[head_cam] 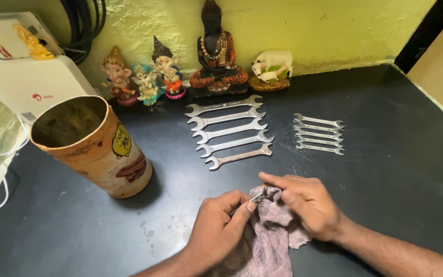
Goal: The person removes wrenches from a cylindrical container, wipes them with a cloth, and arranges them on the table.
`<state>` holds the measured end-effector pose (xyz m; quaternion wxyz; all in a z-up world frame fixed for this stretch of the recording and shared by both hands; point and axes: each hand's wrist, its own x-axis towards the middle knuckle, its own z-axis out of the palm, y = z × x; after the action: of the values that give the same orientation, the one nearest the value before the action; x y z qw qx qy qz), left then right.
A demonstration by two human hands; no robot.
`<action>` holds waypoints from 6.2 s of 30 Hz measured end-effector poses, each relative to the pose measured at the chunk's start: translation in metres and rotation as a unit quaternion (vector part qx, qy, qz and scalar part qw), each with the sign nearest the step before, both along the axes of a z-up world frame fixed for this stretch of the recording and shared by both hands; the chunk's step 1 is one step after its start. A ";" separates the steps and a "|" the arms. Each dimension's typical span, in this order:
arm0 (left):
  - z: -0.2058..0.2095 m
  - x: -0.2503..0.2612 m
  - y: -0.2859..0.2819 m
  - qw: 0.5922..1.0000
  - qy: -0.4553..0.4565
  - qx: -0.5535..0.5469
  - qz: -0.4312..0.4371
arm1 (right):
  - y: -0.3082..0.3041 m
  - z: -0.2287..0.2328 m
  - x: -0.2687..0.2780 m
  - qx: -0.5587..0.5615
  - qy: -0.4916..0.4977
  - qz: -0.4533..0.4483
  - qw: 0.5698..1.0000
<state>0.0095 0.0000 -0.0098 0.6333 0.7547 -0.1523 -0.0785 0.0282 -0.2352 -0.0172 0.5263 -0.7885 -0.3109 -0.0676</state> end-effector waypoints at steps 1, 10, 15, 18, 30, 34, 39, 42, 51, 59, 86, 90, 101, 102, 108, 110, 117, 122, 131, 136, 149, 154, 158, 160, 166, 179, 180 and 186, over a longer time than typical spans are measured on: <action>-0.001 0.000 0.000 1.000 -0.002 0.003 0.000 | -0.002 0.000 0.000 0.003 -0.002 0.000 1.000; -0.004 -0.003 -0.003 0.993 0.057 -0.096 -0.046 | -0.009 -0.023 0.013 0.045 0.234 -0.020 0.971; 0.003 -0.005 -0.003 0.998 -0.033 0.056 -0.027 | -0.009 -0.020 0.007 -0.007 0.109 0.012 0.994; 0.002 -0.005 -0.005 0.998 -0.053 0.031 -0.020 | -0.004 -0.017 0.007 0.028 0.112 0.000 0.993; -0.009 -0.003 -0.005 0.999 0.013 -0.037 -0.027 | -0.006 -0.022 0.012 0.125 0.244 -0.019 0.962; -0.014 -0.002 -0.003 0.994 0.040 -0.077 -0.065 | -0.009 -0.028 0.015 0.169 0.328 0.034 0.929; -0.016 0.003 0.001 0.977 0.152 -0.124 -0.081 | -0.009 -0.027 0.014 0.228 0.257 0.063 0.937; -0.019 0.005 0.005 0.966 0.189 -0.134 -0.111 | -0.005 -0.025 0.004 0.173 0.198 0.044 0.964; -0.032 0.009 0.004 0.944 0.177 -0.220 -0.170 | -0.001 -0.010 -0.007 0.014 -0.087 -0.051 0.995; -0.026 0.009 0.006 0.957 0.150 -0.170 -0.182 | -0.012 -0.027 0.003 0.141 0.167 -0.006 0.976; -0.027 0.005 0.005 0.942 0.171 -0.184 -0.221 | 0.007 0.019 -0.010 -0.065 -0.288 0.012 0.955; -0.033 0.004 -0.001 0.933 0.105 -0.249 -0.237 | 0.009 0.020 -0.016 -0.069 -0.330 0.001 0.942; -0.011 0.000 0.004 0.947 0.158 -0.147 -0.239 | 0.016 0.007 -0.017 -0.033 -0.343 0.015 0.939; -0.013 0.000 0.004 0.943 0.159 -0.161 -0.243 | 0.015 0.006 -0.017 -0.032 -0.342 0.010 0.939; -0.025 0.001 0.004 0.947 0.111 -0.172 -0.247 | 0.014 -0.002 -0.014 0.016 -0.246 0.029 0.969; -0.024 0.001 0.004 0.947 0.131 -0.168 -0.239 | 0.015 -0.002 -0.012 0.000 -0.210 0.032 0.977; -0.024 0.003 0.007 0.966 0.043 -0.166 -0.194 | 0.010 -0.003 -0.011 -0.048 -0.107 0.067 0.991; -0.017 0.002 0.007 0.963 0.089 -0.180 -0.178 | -0.003 -0.020 -0.002 -0.016 0.041 0.044 0.998; -0.009 0.003 0.007 0.975 0.067 -0.116 -0.175 | -0.007 -0.020 -0.003 0.027 0.035 -0.031 0.999; 0.001 -0.001 0.011 0.974 0.102 -0.065 -0.190 | -0.008 -0.016 -0.006 0.044 -0.046 -0.059 0.996; 0.011 0.000 0.012 0.980 0.095 0.021 -0.175 | 0.015 0.034 -0.015 -0.092 -0.356 0.000 0.930; 0.003 0.003 0.012 0.983 0.073 -0.012 -0.169 | 0.018 0.035 -0.015 -0.095 -0.382 0.011 0.919; 0.002 0.002 0.014 0.981 0.044 0.021 -0.187 | 0.015 0.029 -0.016 -0.083 -0.314 0.001 0.946; 0.004 0.002 0.013 0.981 0.032 0.023 -0.192 | 0.012 0.026 -0.015 -0.080 -0.288 -0.006 0.954; 0.010 0.001 0.013 0.969 0.099 -0.043 -0.223 | -0.003 0.005 -0.008 -0.064 -0.165 0.054 0.983; -0.006 0.000 0.007 0.982 0.058 -0.039 -0.174 | -0.010 -0.027 0.002 0.120 0.292 0.113 0.942; -0.007 0.000 0.007 0.983 0.061 -0.047 -0.164 | -0.010 -0.026 0.002 0.106 0.296 0.104 0.944; -0.021 -0.001 0.008 0.964 0.078 -0.156 -0.203 | -0.009 -0.027 0.004 0.003 0.190 0.093 0.977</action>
<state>0.0089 0.0076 -0.0304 0.7236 0.5915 -0.2632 -0.2393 0.0318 -0.2438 -0.0446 0.5821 -0.7530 -0.2772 0.1318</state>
